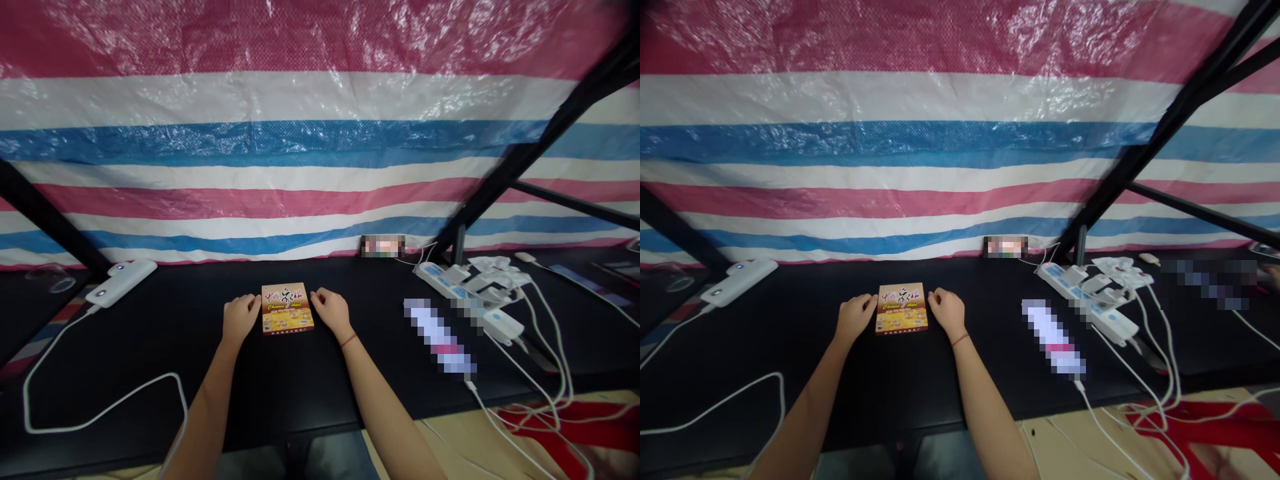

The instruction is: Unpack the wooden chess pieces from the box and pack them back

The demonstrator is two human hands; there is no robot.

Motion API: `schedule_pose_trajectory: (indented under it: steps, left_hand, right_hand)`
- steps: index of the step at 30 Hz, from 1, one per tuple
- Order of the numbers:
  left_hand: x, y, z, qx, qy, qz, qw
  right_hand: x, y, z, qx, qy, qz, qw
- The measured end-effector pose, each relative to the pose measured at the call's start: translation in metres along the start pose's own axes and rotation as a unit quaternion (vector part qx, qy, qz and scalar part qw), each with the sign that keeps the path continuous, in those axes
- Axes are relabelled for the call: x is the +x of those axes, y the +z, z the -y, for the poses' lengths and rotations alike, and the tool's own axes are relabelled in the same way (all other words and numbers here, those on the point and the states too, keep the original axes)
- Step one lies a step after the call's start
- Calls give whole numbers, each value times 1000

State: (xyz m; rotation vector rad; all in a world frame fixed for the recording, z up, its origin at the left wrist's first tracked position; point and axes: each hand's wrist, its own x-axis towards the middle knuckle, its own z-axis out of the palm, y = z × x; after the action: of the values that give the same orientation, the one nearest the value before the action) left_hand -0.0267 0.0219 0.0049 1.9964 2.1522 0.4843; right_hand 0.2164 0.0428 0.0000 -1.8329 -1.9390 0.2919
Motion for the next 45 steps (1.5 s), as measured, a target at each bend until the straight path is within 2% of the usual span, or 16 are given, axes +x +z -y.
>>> schedule_pose_trajectory:
  steps: [12, 36, 42, 45]
  left_hand:
    - [-4, 0, 0, 4, 20, -12, 1000]
    - [-2, 1, 1, -7, 25, -16, 1000]
    - [-4, 0, 2, -35, 20, -33, 999]
    - [-5, 0, 1, -124, 14, -81, 989]
  right_hand:
    - [-6, 1, -3, 6, -46, -20, 999]
    - [-3, 7, -9, 44, -60, -39, 996]
    - [-4, 7, -9, 45, -62, -38, 996]
    - [-5, 5, -7, 51, -76, -36, 995]
